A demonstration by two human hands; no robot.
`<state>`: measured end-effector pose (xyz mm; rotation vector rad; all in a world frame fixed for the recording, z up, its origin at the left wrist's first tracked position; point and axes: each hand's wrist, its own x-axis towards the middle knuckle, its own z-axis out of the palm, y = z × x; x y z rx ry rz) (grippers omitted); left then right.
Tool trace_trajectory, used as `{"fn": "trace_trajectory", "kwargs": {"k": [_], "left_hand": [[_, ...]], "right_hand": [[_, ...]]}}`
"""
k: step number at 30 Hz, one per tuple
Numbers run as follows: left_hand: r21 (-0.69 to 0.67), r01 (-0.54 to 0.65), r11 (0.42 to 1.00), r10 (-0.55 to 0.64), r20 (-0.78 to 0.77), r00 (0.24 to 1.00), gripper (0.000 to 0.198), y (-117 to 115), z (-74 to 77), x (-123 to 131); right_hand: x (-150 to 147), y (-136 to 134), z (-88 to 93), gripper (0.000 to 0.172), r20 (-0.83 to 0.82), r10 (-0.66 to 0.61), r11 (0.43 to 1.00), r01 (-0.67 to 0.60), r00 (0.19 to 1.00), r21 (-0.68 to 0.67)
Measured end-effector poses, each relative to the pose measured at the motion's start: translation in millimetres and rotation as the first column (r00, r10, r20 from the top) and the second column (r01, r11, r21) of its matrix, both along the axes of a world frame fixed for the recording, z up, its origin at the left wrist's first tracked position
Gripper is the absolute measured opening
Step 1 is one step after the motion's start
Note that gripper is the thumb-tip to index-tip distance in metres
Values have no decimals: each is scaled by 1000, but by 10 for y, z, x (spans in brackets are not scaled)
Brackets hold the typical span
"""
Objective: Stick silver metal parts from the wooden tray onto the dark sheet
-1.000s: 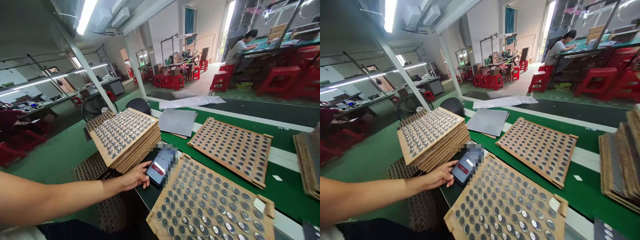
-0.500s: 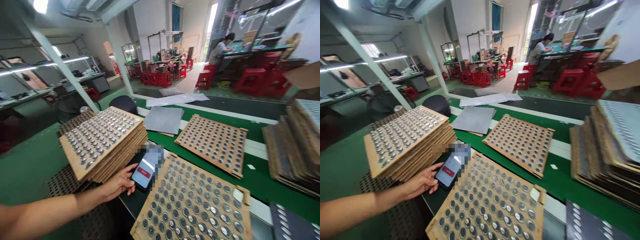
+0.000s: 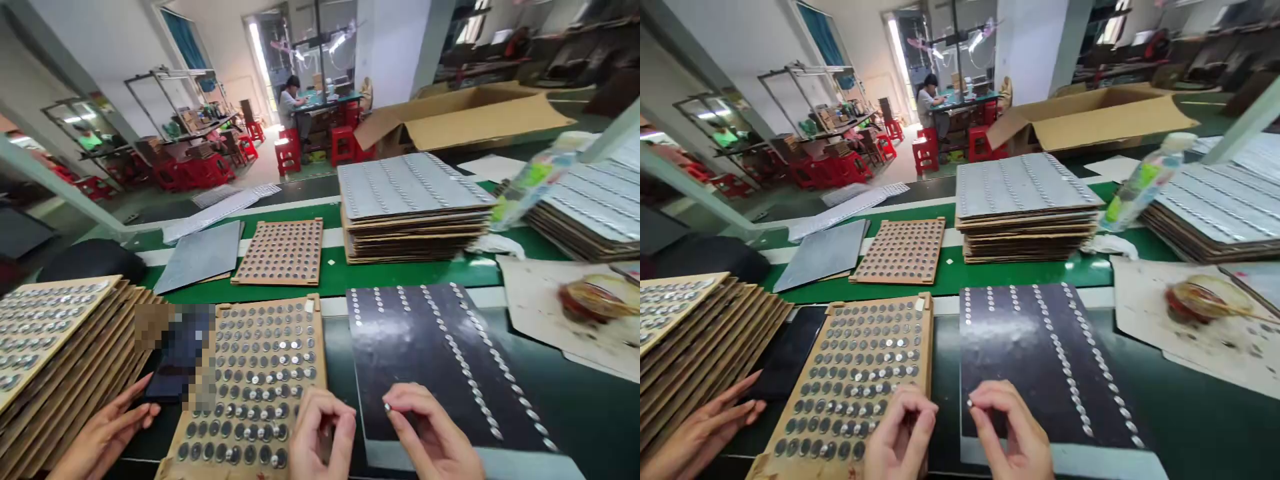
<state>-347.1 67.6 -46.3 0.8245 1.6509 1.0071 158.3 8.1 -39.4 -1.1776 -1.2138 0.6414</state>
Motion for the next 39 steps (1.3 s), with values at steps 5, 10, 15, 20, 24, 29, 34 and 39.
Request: {"fn": "trace_trajectory", "kwargs": {"k": [5, 10, 15, 20, 24, 29, 34, 39], "left_hand": [[31, 22, 999, -20, -52, 998, 48, -44, 143, 122], [91, -4, 996, 6, -19, 1000, 39, -126, 256, 414], [109, 80, 991, -81, -1, 997, 34, -192, 519, 542], [100, 164, 981, -155, -97, 983, 43, -363, 946, 1332], [343, 328, 880, -316, -91, 944, 47, -680, 933, 2967], [392, 374, 840, -362, -108, 926, 42, -889, 711, 4108], [465, 334, 820, -272, -197, 942, 34, -936, 659, 3988], [535, 286, 795, -147, -288, 946, 25, -995, 558, 3979]], "right_hand": [[62, -184, 251, 10, -59, 19, 999, -18, 998, 33], [246, -351, 341, 14, -45, 62, 997, -59, 997, 57], [330, -438, 390, 20, 0, 63, 992, -62, 998, 110], [331, -490, 379, 25, 25, 37, 988, -40, 999, 147], [286, -515, 380, 24, 37, -3, 987, -3, 999, 159], [231, -580, 366, 16, -114, 51, 999, -53, 992, -10], [161, -556, 381, 27, -344, 136, 982, -171, 929, -74], [14, -484, 471, 5, -177, 45, 999, -43, 983, 12]]}}
